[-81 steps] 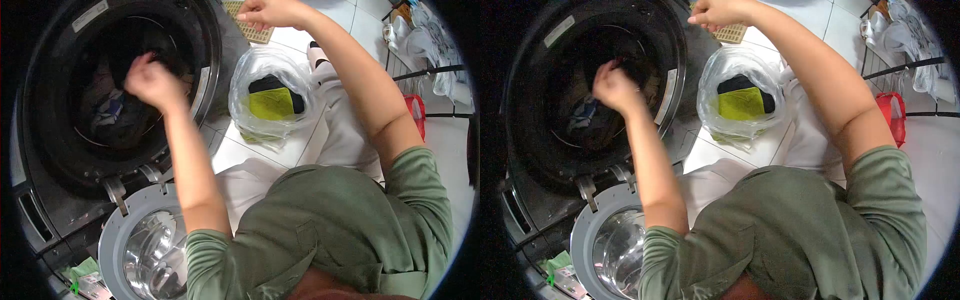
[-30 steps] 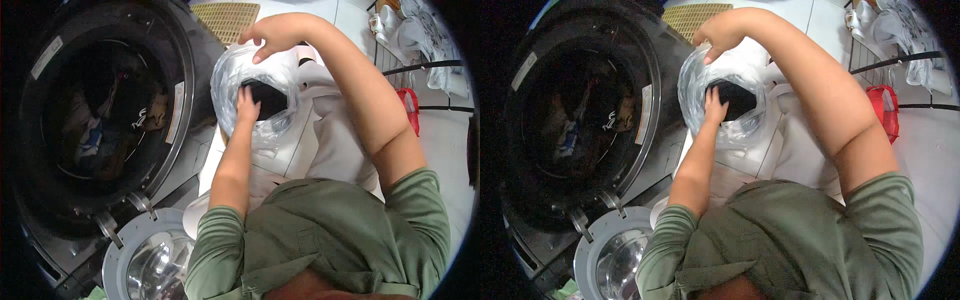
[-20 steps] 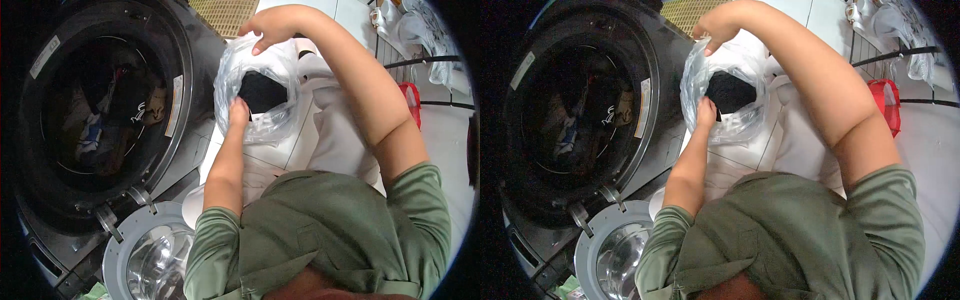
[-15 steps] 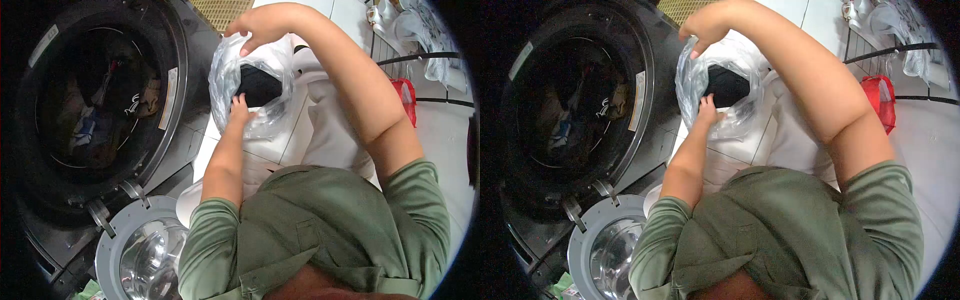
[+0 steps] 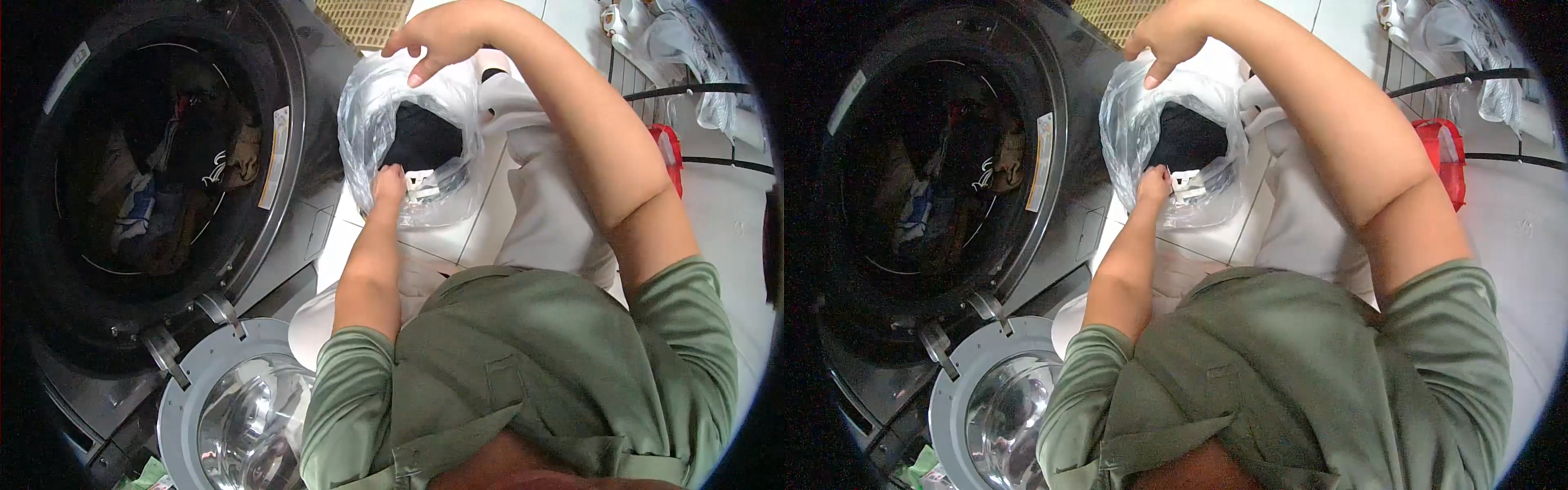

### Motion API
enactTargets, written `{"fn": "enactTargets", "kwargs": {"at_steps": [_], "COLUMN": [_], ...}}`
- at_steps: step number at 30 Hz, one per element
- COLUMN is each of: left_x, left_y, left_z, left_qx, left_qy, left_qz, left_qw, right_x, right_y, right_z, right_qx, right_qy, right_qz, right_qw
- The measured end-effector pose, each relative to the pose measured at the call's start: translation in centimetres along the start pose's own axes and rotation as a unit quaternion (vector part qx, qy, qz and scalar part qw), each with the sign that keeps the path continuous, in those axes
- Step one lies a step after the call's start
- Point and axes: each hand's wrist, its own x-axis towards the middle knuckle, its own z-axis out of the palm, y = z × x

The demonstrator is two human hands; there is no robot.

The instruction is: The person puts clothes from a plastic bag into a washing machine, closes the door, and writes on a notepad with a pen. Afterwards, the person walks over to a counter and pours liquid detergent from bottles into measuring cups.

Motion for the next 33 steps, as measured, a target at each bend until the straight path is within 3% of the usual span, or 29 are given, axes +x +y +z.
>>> {"fn": "enactTargets", "kwargs": {"at_steps": [3, 4, 5, 6, 9, 10, 12, 13, 14, 16, 17, 18, 19, 20, 21, 22, 23, 24, 25, 26, 27, 28, 29, 30, 33], "left_x": [0.8, 1.5, -0.1, -0.6, -2.8, -4.2, -5.9, -6.2, -5.8, -6.0, -7.6, -9.3, -9.0, -9.2, -8.5, -7.5, -5.7, -4.4, -6.4, -6.0, -5.6, -6.2, -9.1, -8.5, -3.3], "left_y": [2.5, 3.4, 7.1, 8.3, 11.1, 12.2, 13.0, 13.3, 12.4, 12.3, 14.7, 17.0, 16.7, 17.2, 17.3, 16.1, 12.2, 8.8, 8.1, 5.3, -0.6, -0.5, 2.2, 0.2, -1.2], "left_z": [-6.4, -9.8, -16.3, -19.7, -30.6, -33.6, -36.9, -37.7, -38.0, -36.9, -35.9, -34.9, -33.1, -31.4, -29.5, -27.7, -26.1, -25.9, -32.0, -35.1, -38.5, -44.1, -46.9, -47.8, -44.7], "left_qx": [-0.125, -0.191, -0.239, -0.344, -0.497, -0.543, -0.604, -0.633, -0.642, -0.620, -0.507, -0.360, -0.283, -0.365, -0.421, -0.475, -0.517, -0.557, -0.524, -0.605, -0.615, -0.587, -0.730, -0.723, -0.483], "left_qy": [0.066, 0.031, -0.021, -0.007, 0.107, 0.139, 0.201, 0.250, 0.300, 0.331, 0.306, 0.264, 0.256, 0.123, 0.097, 0.067, 0.033, -0.004, -0.066, 0.172, 0.345, 0.504, 0.456, 0.457, 0.503], "left_qz": [0.082, 0.119, 0.050, 0.029, 0.161, 0.184, 0.204, 0.217, 0.244, 0.291, 0.213, 0.151, 0.257, 0.085, 0.130, 0.176, 0.117, 0.059, -0.076, -0.190, -0.042, -0.023, 0.075, 0.154, 0.079], "left_qw": [0.987, 0.974, 0.969, 0.939, 0.846, 0.808, 0.743, 0.699, 0.662, 0.648, 0.777, 0.882, 0.888, 0.919, 0.892, 0.860, 0.847, 0.828, 0.846, 0.754, 0.707, 0.633, 0.503, 0.495, 0.713], "right_x": [0.8, 0.8, 1.0, 1.0, 3.4, 3.1, 3.1, 3.4, 2.4, -1.6, 0.3, 0.7, 0.7, -1.2, -2.6, -2.2, -2.5, -2.6, -2.9, -3.3, -3.2, -2.9, -2.6, -2.4, -2.4], "right_y": [1.5, 1.0, 0.4, -0.1, -0.3, -0.7, -3.4, -3.4, -5.0, -7.7, -7.9, -8.3, -7.9, -8.1, -7.8, -5.2, -3.5, -2.0, -1.7, -1.5, -1.2, -0.9, -0.6, -0.4, -0.3], "right_z": [0.9, 0.9, 0.9, 0.7, 3.6, 4.3, 1.7, 0.9, -0.7, -3.3, -1.4, -1.0, -0.5, -1.0, -2.1, -1.4, -2.2, -1.7, -1.9, -2.0, -2.0, -2.0, -1.4, -1.1, -0.8], "right_qx": [-0.051, -0.040, -0.030, -0.021, 0.014, 0.090, 0.174, 0.155, 0.130, 0.308, 0.393, 0.354, 0.346, 0.240, 0.189, 0.261, 0.275, 0.291, 0.219, 0.149, 0.107, 0.068, 0.035, 0.017, -0.003], "right_qy": [0.061, 0.041, 0.022, 0.003, -0.011, 0.075, 0.167, 0.254, 0.342, 0.330, 0.373, 0.394, 0.323, 0.310, 0.224, 0.163, 0.075, 0.087, 0.126, 0.165, 0.171, 0.171, 0.163, 0.135, 0.061], "right_qz": [-0.042, -0.015, 0.012, 0.037, -0.049, -0.147, -0.047, -0.092, -0.049, -0.114, -0.127, -0.220, -0.211, -0.130, -0.067, -0.072, -0.035, -0.068, -0.020, 0.033, 0.033, 0.037, 0.045, 0.019, 0.012], "right_qw": [0.996, 0.998, 0.999, 0.999, 0.999, 0.982, 0.969, 0.950, 0.929, 0.885, 0.831, 0.819, 0.855, 0.911, 0.954, 0.949, 0.958, 0.950, 0.967, 0.974, 0.979, 0.982, 0.985, 0.991, 0.998]}}
